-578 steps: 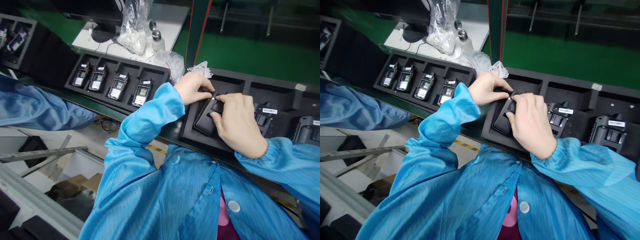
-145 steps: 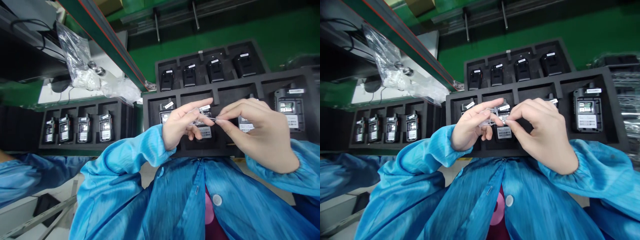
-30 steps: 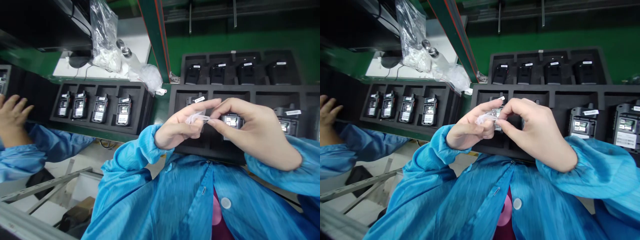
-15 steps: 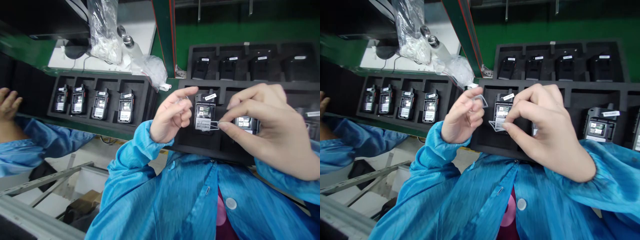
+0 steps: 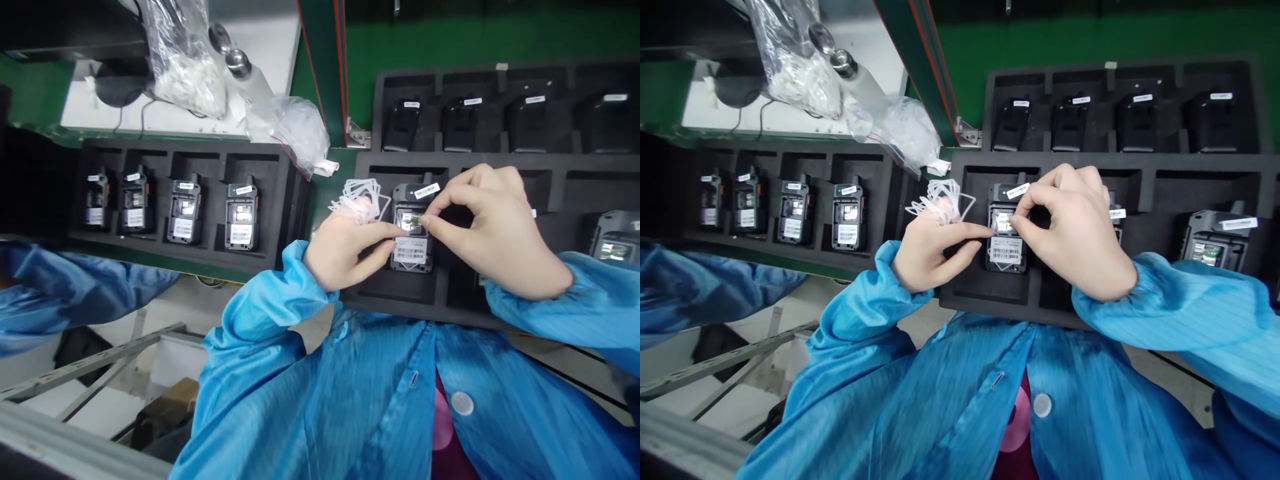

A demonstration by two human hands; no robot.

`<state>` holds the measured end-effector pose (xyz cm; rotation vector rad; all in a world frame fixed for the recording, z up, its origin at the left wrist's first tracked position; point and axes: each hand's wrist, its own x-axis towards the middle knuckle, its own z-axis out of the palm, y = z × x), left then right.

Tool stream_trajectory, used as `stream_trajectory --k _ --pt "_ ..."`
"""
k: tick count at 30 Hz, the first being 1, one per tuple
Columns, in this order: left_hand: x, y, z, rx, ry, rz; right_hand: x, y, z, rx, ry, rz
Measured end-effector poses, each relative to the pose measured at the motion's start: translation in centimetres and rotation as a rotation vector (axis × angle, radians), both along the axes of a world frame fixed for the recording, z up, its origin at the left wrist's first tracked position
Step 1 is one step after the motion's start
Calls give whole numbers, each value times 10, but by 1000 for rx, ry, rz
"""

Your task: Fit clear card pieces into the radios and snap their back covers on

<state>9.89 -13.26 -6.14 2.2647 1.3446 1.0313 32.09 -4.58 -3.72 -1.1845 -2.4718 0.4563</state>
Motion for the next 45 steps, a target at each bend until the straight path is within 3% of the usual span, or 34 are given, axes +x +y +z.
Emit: stream_trajectory --k 4,10,17,22,29,35,41,45 --pt "2 6 -5 74 332 -57 0 1 -3 24 -37 -10" --pt "3 8 -8 159 494 -18 1 1 -2 75 -110 5" --pt "0 4 -8 235 484 -29 10 4 5 110 -181 90" --pt "-3 1 -9 149 481 -42 26 -4 14 245 -175 239" --pt "-2 5 -8 134 496 -48 37 -17 12 375 -309 408" --pt "-1 6 -5 123 495 -28 32 -17 17 419 -315 390" --pt "5 10 -1 59 527 52 29 -13 16 356 -423 349" --pt "7 12 0 51 575 74 29 -15 16 427 -396 350"
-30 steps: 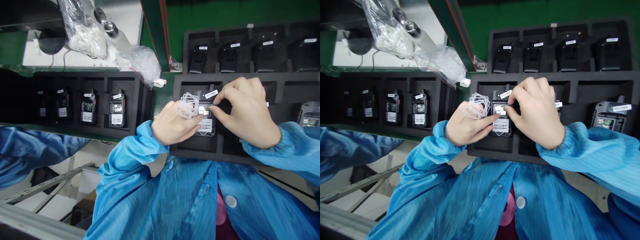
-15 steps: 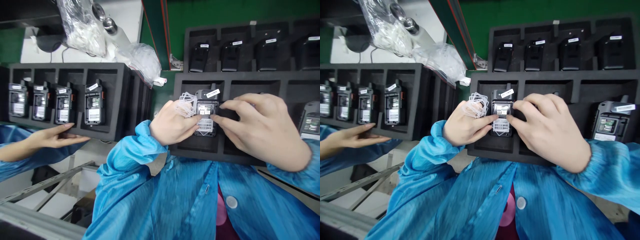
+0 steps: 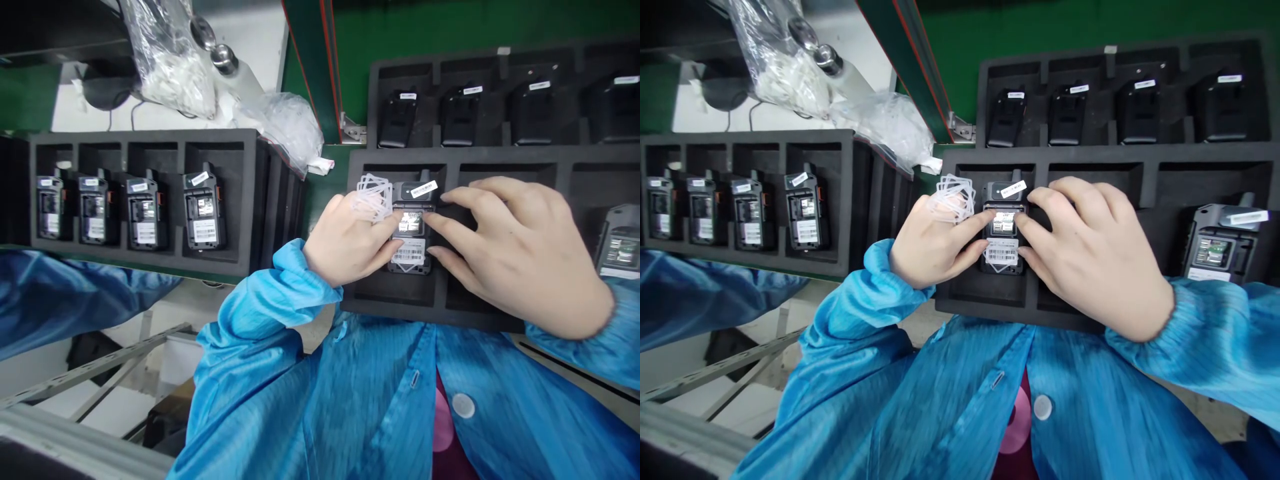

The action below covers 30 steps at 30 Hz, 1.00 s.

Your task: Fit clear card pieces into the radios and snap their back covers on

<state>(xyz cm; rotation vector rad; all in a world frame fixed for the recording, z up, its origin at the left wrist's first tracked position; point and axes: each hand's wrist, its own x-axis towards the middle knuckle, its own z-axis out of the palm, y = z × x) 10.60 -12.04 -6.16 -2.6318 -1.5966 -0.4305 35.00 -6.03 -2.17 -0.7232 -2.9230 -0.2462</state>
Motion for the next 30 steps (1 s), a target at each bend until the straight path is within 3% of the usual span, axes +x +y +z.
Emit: stream_trajectory --k 7,18,22,25,30 --pt "-2 -3 -1 4 14 -18 -3 0 0 23 -59 -16" --pt "3 -4 1 75 69 -4 0 0 0 60 19 76" --pt "0 -4 0 -2 14 -14 2 -1 1 25 10 92" --pt "-3 -7 6 -69 -148 -18 1 -1 0 -46 48 77" --pt "-6 -16 14 -209 -725 -8 -14 0 -1 -166 109 94"
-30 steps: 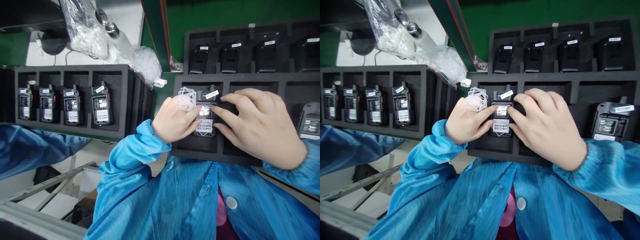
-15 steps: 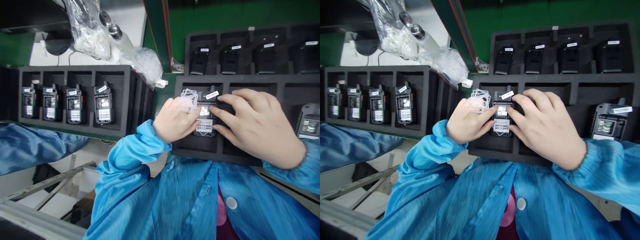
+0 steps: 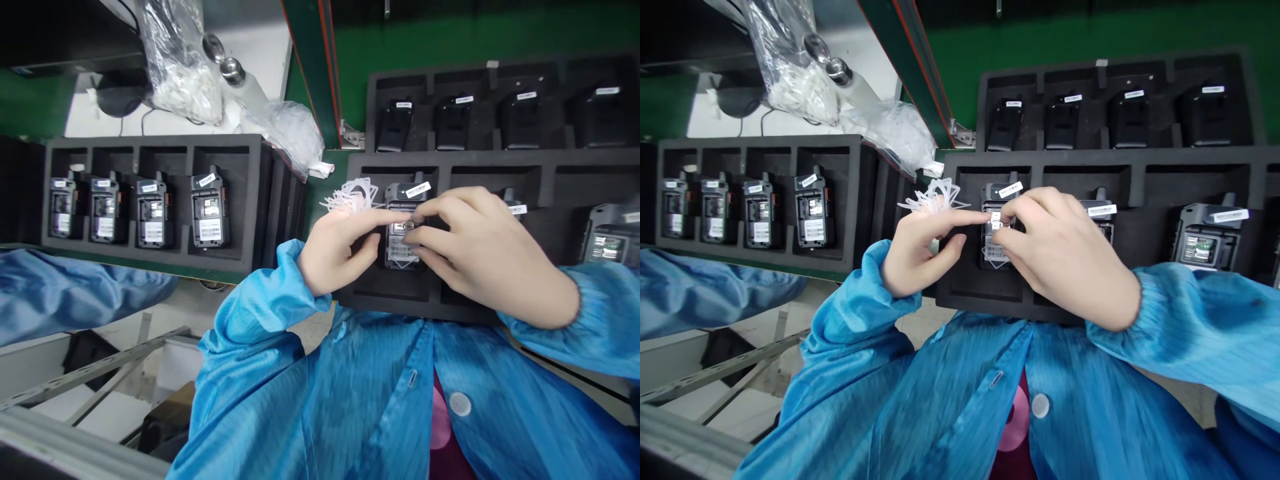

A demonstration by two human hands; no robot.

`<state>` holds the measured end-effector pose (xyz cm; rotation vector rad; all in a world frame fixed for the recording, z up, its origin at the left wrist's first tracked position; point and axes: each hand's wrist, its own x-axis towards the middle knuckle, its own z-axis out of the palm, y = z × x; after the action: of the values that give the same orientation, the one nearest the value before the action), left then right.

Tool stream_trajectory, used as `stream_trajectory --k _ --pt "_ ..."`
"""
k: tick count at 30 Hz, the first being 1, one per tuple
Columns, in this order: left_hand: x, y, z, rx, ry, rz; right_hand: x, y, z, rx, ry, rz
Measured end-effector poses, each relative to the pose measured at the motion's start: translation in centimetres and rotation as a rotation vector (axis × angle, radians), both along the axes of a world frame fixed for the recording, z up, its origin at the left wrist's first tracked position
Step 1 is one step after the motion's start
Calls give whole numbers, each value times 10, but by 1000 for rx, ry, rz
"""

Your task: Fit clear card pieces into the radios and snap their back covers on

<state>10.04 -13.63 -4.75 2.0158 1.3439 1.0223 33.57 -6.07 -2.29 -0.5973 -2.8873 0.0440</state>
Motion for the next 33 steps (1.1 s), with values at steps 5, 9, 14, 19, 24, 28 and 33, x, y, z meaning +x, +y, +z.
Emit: stream_trajectory --k 5,9,14,19,24,28,33 --pt "3 -2 -1 -264 -591 65 -20 11 -12 -44 -10 70" --pt "7 -4 5 -479 -912 74 -27 20 -20 -79 -16 142" --pt "15 -5 14 -564 -1003 91 -19 19 4 -140 89 134" --pt "30 -2 21 -700 -1010 -52 -8 14 32 -236 315 64" --pt "55 6 32 -740 -950 -40 -3 7 33 -278 350 -138" --pt "68 18 43 -828 -825 37 22 6 36 -361 370 -225" --pt "75 38 63 -888 -670 214 102 3 50 -239 535 -350"
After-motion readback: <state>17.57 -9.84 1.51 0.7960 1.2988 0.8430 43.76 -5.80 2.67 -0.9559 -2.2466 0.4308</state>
